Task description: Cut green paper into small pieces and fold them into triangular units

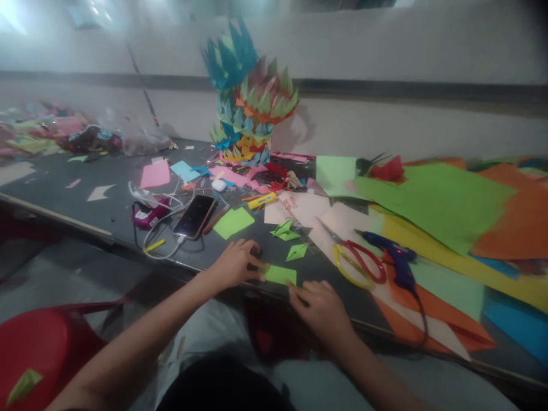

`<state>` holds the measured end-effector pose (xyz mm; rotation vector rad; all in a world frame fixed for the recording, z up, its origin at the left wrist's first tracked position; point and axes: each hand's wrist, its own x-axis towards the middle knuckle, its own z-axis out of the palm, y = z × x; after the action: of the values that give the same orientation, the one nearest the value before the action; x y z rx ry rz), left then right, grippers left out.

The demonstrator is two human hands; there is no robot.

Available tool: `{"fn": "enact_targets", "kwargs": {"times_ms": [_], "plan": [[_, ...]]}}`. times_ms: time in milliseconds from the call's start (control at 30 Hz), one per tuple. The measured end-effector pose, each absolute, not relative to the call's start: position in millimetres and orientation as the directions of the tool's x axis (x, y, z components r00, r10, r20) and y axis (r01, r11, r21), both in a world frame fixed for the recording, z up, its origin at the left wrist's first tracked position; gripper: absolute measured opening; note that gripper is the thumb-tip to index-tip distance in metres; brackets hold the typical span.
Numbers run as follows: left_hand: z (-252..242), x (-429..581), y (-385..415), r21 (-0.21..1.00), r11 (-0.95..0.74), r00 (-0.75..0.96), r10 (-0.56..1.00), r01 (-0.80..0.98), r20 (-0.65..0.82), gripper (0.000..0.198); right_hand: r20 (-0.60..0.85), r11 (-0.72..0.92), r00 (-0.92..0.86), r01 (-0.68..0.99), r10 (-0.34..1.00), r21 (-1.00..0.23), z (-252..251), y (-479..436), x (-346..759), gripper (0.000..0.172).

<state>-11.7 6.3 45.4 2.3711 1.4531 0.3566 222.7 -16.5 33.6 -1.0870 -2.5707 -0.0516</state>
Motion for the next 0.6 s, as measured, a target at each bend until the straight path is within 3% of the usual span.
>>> {"fn": "enact_targets", "kwargs": {"times_ms": [100,167,200,233,300,367,467,600], "plan": [[47.1,-18.2,8.6,0.442,-0.46,0.481,0.874,0.77,0.071,0.026,0.323,0.68,-0.606,0.701,0.727,-0.215,28.9,-14.4,223.3,0.034],[48.9,-33.9,14.3,0.45,-0.414,0.411,0.905,0.792,0.109,0.023,0.312,0.666,-0.594,0.706,0.742,-0.24,28.0,-13.9,223.4,0.034],[49.8,-45.3,18.6,0.443,-0.324,0.292,0.946,0.836,0.14,0.025,0.303,0.664,-0.596,0.71,0.744,-0.234,28.7,-14.1,223.6,0.033],[50.5,-58.3,23.6,0.414,-0.126,0.048,0.98,0.901,0.194,0.027,0.29,0.665,-0.603,0.714,0.744,-0.219,29.9,-14.6,223.9,0.032],[51.2,-85.3,35.2,0.389,0.086,-0.194,0.949,0.917,0.248,0.048,0.251,0.669,-0.625,0.722,0.74,-0.175,33.4,-15.7,224.7,0.028],[50.9,-107.7,47.4,0.356,0.363,-0.443,0.879,0.861,0.175,0.071,0.209,0.67,-0.639,0.729,0.74,-0.144,36.6,-16.7,225.5,0.025],[49.3,-124.4,62.9,0.337,0.486,-0.541,0.836,0.806,0.089,0.087,0.176,0.657,-0.634,0.739,0.753,-0.152,38.6,-16.8,226.4,0.023],[47.6,-124.1,71.9,0.335,0.53,-0.574,0.818,0.779,0.04,0.084,0.178,0.653,-0.629,0.739,0.757,-0.164,38.2,-16.3,226.6,0.023]]}}
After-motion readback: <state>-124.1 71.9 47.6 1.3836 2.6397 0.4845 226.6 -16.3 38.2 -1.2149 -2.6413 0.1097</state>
